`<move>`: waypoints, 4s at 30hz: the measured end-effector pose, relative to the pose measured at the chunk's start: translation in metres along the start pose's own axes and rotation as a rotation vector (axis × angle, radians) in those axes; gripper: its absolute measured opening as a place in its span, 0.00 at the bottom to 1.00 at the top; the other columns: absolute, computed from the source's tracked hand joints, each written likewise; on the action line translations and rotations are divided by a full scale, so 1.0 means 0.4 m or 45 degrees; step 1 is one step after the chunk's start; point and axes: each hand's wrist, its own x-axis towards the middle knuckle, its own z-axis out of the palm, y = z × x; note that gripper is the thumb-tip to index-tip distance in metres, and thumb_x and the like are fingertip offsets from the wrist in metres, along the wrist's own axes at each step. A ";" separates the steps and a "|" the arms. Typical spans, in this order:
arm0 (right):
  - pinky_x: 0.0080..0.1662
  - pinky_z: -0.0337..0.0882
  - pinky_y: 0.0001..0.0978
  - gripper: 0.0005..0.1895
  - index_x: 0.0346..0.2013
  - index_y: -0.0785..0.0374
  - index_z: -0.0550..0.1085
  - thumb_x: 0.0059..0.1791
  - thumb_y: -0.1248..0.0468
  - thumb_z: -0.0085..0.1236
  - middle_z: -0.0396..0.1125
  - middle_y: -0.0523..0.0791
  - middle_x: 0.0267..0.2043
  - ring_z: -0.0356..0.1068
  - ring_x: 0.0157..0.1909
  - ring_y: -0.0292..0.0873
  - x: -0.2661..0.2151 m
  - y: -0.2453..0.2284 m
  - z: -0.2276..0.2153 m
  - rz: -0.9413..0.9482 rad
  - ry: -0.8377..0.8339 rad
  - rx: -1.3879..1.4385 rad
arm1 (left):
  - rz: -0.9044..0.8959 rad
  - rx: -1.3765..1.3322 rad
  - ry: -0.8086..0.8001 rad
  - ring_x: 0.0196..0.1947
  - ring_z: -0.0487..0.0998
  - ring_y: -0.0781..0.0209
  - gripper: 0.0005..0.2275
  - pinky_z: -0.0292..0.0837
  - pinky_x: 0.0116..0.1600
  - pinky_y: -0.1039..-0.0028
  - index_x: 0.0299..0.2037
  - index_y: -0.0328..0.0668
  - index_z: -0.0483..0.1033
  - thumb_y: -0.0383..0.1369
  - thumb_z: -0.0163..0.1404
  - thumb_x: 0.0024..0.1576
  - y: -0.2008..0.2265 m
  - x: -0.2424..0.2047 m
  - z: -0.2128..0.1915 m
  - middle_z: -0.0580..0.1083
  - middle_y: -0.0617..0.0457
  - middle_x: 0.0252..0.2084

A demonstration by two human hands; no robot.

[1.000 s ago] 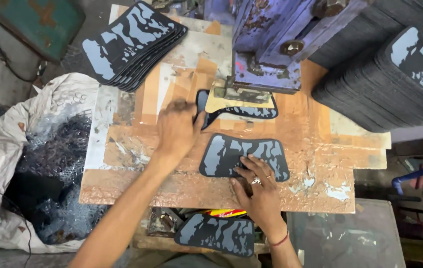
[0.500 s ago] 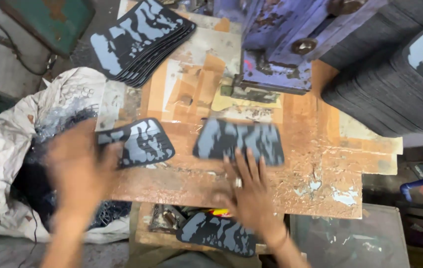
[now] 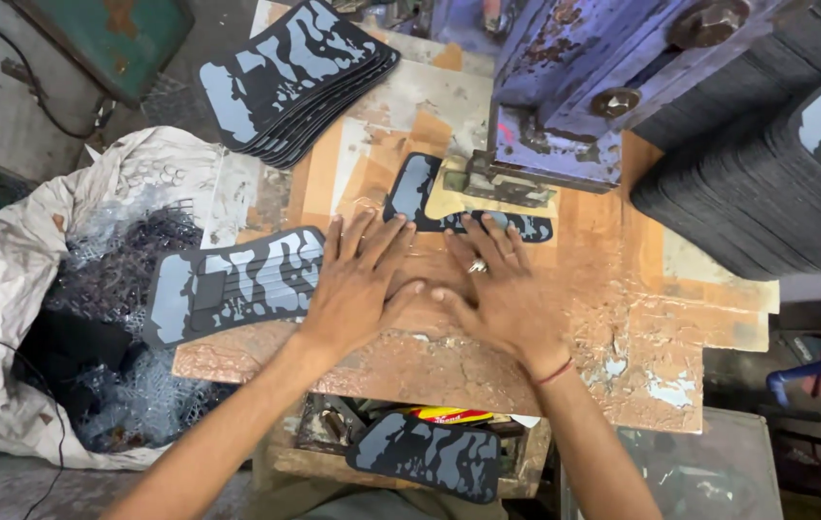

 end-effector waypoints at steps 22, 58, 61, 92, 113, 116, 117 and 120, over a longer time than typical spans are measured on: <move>0.74 0.49 0.53 0.32 0.66 0.67 0.67 0.51 0.56 0.57 0.56 0.55 0.73 0.50 0.76 0.58 -0.199 -0.067 0.000 0.054 0.126 0.332 | -0.048 0.045 0.118 0.71 0.59 0.39 0.27 0.42 0.76 0.36 0.61 0.37 0.72 0.49 0.55 0.59 -0.010 -0.046 -0.086 0.68 0.45 0.65; 0.44 0.73 0.44 0.09 0.53 0.70 0.78 0.59 0.76 0.57 0.73 0.53 0.44 0.74 0.42 0.55 -0.323 0.227 -0.320 0.237 1.031 -0.462 | -0.694 -0.530 0.367 0.39 0.74 0.58 0.18 0.69 0.43 0.68 0.59 0.36 0.73 0.28 0.59 0.59 -0.058 -0.087 -0.140 0.77 0.48 0.44; 0.44 0.73 0.37 0.06 0.45 0.63 0.81 0.55 0.73 0.58 0.76 0.47 0.45 0.76 0.42 0.49 -0.420 0.193 -0.141 0.501 0.686 -0.499 | -0.442 -0.405 0.326 0.47 0.77 0.53 0.17 0.72 0.50 0.65 0.55 0.38 0.74 0.29 0.59 0.57 -0.053 -0.102 -0.116 0.78 0.47 0.48; 0.68 0.59 0.53 0.23 0.52 0.60 0.74 0.47 0.54 0.65 0.63 0.52 0.66 0.59 0.71 0.57 -0.250 -0.175 0.028 0.350 0.255 0.228 | -0.176 -0.099 0.288 0.35 0.79 0.43 0.09 0.73 0.41 0.55 0.29 0.37 0.77 0.34 0.59 0.55 -0.023 0.127 0.016 0.78 0.43 0.32; 0.73 0.43 0.60 0.42 0.72 0.63 0.62 0.51 0.39 0.52 0.50 0.56 0.76 0.45 0.78 0.59 -0.024 -0.015 0.055 0.034 0.061 0.009 | 0.094 0.096 0.044 0.73 0.56 0.37 0.26 0.47 0.72 0.41 0.68 0.38 0.67 0.45 0.47 0.63 -0.021 -0.016 0.009 0.64 0.44 0.71; 0.73 0.45 0.60 0.41 0.70 0.62 0.64 0.51 0.39 0.52 0.53 0.55 0.75 0.48 0.78 0.59 -0.020 -0.020 0.052 0.044 0.089 0.020 | 0.047 0.045 0.028 0.72 0.56 0.39 0.27 0.46 0.73 0.42 0.68 0.39 0.67 0.47 0.48 0.62 -0.007 -0.013 -0.002 0.66 0.46 0.70; 0.72 0.46 0.61 0.41 0.69 0.61 0.65 0.50 0.39 0.53 0.54 0.56 0.74 0.49 0.77 0.59 -0.012 -0.024 0.051 0.032 0.121 0.016 | 0.013 0.009 0.034 0.71 0.57 0.39 0.28 0.46 0.72 0.42 0.67 0.39 0.67 0.48 0.49 0.61 -0.005 -0.011 -0.012 0.66 0.45 0.69; 0.71 0.48 0.60 0.38 0.67 0.60 0.68 0.50 0.39 0.53 0.56 0.55 0.72 0.52 0.75 0.60 0.009 -0.037 0.042 0.020 0.109 -0.021 | -0.036 0.065 0.055 0.69 0.57 0.39 0.27 0.44 0.71 0.38 0.65 0.41 0.70 0.48 0.51 0.59 -0.001 -0.003 -0.015 0.65 0.45 0.66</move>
